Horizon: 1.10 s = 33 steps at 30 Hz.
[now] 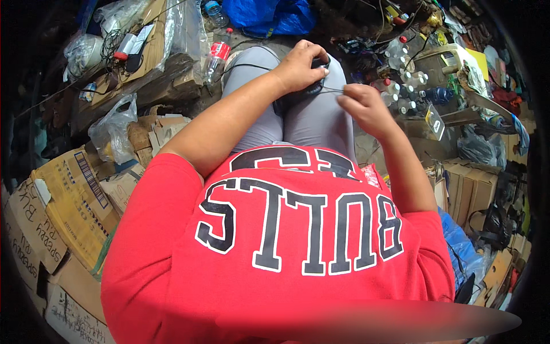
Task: Hand-stitching a black leather shoe component using a needle and thread.
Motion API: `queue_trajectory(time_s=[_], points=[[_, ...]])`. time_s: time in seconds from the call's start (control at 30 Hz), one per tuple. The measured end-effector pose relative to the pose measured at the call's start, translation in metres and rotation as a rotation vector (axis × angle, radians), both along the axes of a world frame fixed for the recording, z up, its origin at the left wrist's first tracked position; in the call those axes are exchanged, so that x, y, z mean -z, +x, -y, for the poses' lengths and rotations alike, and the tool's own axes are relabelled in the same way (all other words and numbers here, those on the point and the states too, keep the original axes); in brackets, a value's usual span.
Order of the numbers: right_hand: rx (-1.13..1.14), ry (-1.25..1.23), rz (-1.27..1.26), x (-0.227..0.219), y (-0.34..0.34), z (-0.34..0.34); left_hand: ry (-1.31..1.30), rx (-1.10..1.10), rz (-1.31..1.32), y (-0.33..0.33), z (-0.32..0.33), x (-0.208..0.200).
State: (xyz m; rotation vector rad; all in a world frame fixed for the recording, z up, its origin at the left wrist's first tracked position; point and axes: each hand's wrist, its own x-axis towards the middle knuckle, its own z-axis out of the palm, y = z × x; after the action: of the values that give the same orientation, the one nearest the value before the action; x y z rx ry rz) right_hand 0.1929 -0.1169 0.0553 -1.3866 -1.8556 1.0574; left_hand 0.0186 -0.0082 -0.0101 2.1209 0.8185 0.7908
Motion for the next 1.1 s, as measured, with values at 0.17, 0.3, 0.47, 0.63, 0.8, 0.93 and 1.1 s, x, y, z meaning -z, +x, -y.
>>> queue_trajectory(time_s=[0.17, 0.3, 0.47, 0.63, 0.8, 0.93, 1.1], points=[[0.173, -0.122, -0.172, -0.017, 0.009, 0.013, -0.167, 0.139, -0.080, -0.011, -0.022, -0.016], [0.133, 0.094, 0.093, -0.004, 0.000, 0.005, -0.233, 0.329, -0.194, -0.012, -0.036, -0.030], [0.111, 0.051, 0.245, 0.001, -0.003, -0.004, -0.270, 0.379, -0.157, -0.016, -0.036, -0.037], [0.133, 0.068, 0.232, -0.001, -0.006, -0.008, -0.472, 0.496, -0.240, -0.022, -0.037, -0.050], [0.125, 0.037, 0.318, -0.006, -0.009, -0.010, -0.499, 0.488, -0.289, -0.024, -0.038, -0.050], [0.144, 0.072, 0.315, -0.005, -0.011, -0.008, -0.526, 0.531, -0.244, -0.021, -0.041, -0.047], [0.116, 0.100, 0.252, 0.008, -0.010, -0.012, -0.512, 0.540, -0.218, -0.010, -0.043, -0.044]])
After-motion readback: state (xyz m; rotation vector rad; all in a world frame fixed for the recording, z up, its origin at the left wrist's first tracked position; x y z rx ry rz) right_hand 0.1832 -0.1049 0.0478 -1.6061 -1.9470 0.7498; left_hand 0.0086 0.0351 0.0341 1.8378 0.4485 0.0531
